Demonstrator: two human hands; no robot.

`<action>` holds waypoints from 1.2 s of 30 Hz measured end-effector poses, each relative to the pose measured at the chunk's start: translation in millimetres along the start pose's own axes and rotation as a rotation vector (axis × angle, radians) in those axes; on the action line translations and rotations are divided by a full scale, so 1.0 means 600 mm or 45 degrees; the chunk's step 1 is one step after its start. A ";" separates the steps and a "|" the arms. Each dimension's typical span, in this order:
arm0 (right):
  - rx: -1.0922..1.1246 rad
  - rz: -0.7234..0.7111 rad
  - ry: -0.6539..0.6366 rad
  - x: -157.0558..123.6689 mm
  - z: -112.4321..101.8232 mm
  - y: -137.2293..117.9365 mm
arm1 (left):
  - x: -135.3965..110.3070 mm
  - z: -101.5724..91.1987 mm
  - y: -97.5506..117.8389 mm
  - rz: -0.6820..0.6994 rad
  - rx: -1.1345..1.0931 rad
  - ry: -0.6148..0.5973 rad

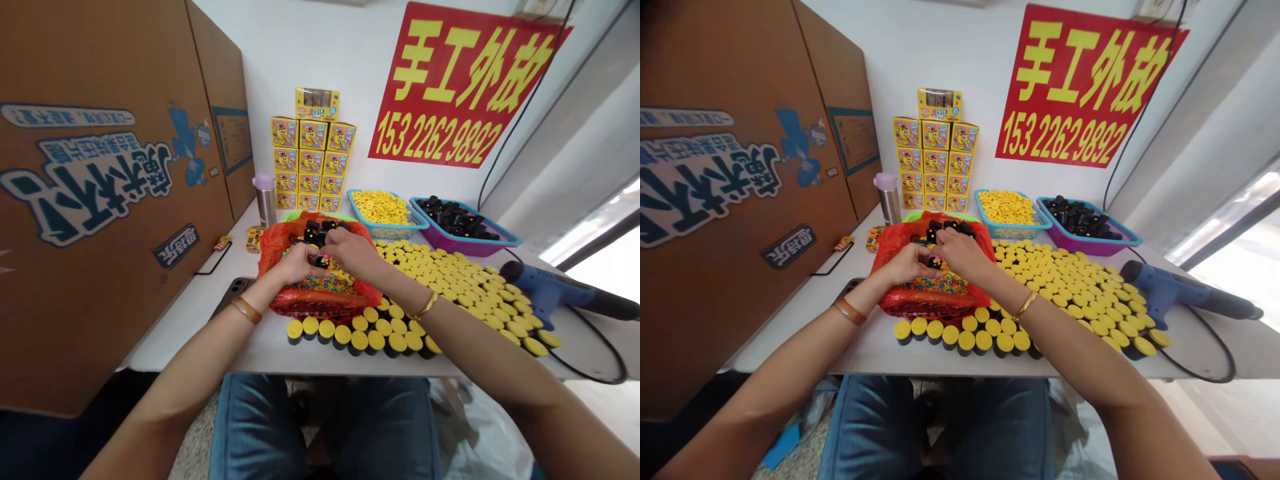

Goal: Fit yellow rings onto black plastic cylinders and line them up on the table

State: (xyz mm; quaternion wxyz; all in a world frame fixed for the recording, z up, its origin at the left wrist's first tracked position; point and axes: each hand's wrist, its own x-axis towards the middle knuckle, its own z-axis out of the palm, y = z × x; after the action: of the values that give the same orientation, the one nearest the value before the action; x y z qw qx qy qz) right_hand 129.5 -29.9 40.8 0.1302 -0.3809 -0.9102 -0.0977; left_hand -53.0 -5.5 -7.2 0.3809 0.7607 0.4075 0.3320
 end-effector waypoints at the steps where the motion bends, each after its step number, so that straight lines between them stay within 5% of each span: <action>1: -0.030 -0.024 -0.002 0.002 -0.005 -0.003 | -0.001 -0.001 0.002 0.005 0.003 0.004; 7: 0.037 0.155 -0.005 -0.010 0.000 0.012 | 0.000 -0.002 0.003 -0.021 -0.126 -0.013; 11: 0.470 0.240 -0.429 -0.023 0.039 0.037 | 0.008 -0.004 -0.008 -0.044 -0.170 0.430; 13: 0.528 0.283 -0.395 -0.019 0.061 0.048 | 0.012 -0.006 -0.013 -0.032 -0.137 0.575; 16: 0.409 0.405 -0.230 -0.003 0.088 0.054 | 0.014 -0.007 -0.014 -0.001 -0.082 0.576; 21: 0.322 0.245 -0.344 0.016 0.115 0.046 | 0.012 -0.007 -0.011 0.005 0.029 0.510; 24: 0.395 0.297 -0.254 0.012 0.118 0.048 | 0.011 -0.006 -0.014 0.008 0.054 0.494; 32: 1.795 0.890 0.057 0.002 0.100 0.066 | 0.014 -0.008 -0.023 0.065 0.145 0.415; 36: 2.139 0.926 0.212 0.012 0.088 0.051 | 0.013 -0.004 -0.018 0.072 0.063 0.352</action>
State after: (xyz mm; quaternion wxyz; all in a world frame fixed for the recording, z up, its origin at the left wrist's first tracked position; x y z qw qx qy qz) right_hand 138.3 10.6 -4.5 0.4520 -0.4158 -0.4938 0.6156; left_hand -55.7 6.1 -13.8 0.2927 0.7280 0.4426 0.4342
